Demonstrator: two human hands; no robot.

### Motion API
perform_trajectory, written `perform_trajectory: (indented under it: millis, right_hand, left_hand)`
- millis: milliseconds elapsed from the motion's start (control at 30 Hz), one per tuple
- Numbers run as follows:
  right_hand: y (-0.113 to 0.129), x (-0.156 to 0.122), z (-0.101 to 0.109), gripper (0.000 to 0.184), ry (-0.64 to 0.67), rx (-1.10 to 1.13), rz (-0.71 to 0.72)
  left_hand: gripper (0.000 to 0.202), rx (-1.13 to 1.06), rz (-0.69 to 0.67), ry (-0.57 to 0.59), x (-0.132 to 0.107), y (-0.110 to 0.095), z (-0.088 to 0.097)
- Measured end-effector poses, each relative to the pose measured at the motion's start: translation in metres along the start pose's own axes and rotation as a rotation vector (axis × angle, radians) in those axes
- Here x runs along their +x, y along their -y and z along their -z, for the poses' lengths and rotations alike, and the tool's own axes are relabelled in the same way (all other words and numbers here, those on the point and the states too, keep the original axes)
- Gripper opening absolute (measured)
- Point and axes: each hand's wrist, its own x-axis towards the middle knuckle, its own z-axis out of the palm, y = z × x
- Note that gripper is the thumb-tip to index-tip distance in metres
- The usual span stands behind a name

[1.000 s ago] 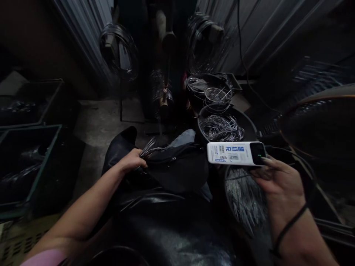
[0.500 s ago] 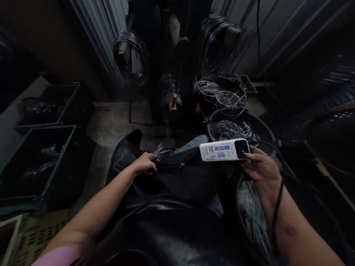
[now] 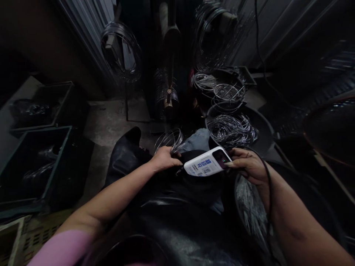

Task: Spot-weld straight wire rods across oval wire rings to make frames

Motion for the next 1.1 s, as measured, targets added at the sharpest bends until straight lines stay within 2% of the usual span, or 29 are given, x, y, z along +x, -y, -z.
perform_trajectory:
  millis: [167, 333, 433, 633, 733, 833, 933, 1033, 1100]
  right_hand:
    - [-0.003, -0.018, 0.003, 0.037, -0.123, 0.009, 0.028]
    - [-0.006, -0.025, 0.000, 0.036, -0.121, -0.052, 0.023]
    - [-0.008, -0.021, 0.001, 0.032, -0.117, -0.054, 0.027]
    - [-0.019, -0.010, 0.004, 0.030, -0.090, -0.035, 0.007]
    - [-0.023, -0.005, -0.009, 0.029, 0.057, -0.100, 0.025]
    - [-0.022, -0.001, -0.030, 0.023, 0.196, -0.271, 0.023]
    - [-0.016, -0.002, -0.042, 0.028, 0.142, -0.286, 0.074]
    - [-0.009, -0.009, -0.042, 0.036, 0.034, -0.190, 0.119]
    - [-0.009, -0.017, -0.041, 0.035, 0.033, -0.233, 0.153]
  left_hand:
    - [0.028, 0.125, -0.036, 0.033, 0.003, -0.001, -0.024]
    - [0.014, 0.142, -0.078, 0.027, 0.010, 0.000, -0.035]
    - [0.009, 0.088, -0.083, 0.019, 0.013, -0.001, -0.031]
    - [0.015, -0.134, -0.039, -0.033, 0.011, -0.010, -0.006]
    - [0.014, -0.217, -0.038, 0.009, 0.005, -0.019, -0.004]
    - [0.013, -0.257, -0.032, 0.047, 0.000, -0.024, -0.007]
    - [0.013, -0.273, -0.010, 0.057, -0.002, -0.020, -0.008]
    - [0.013, -0.292, 0.015, 0.049, -0.001, -0.012, -0.004]
    - [0.013, -0.305, 0.029, 0.046, -0.001, -0.008, -0.002]
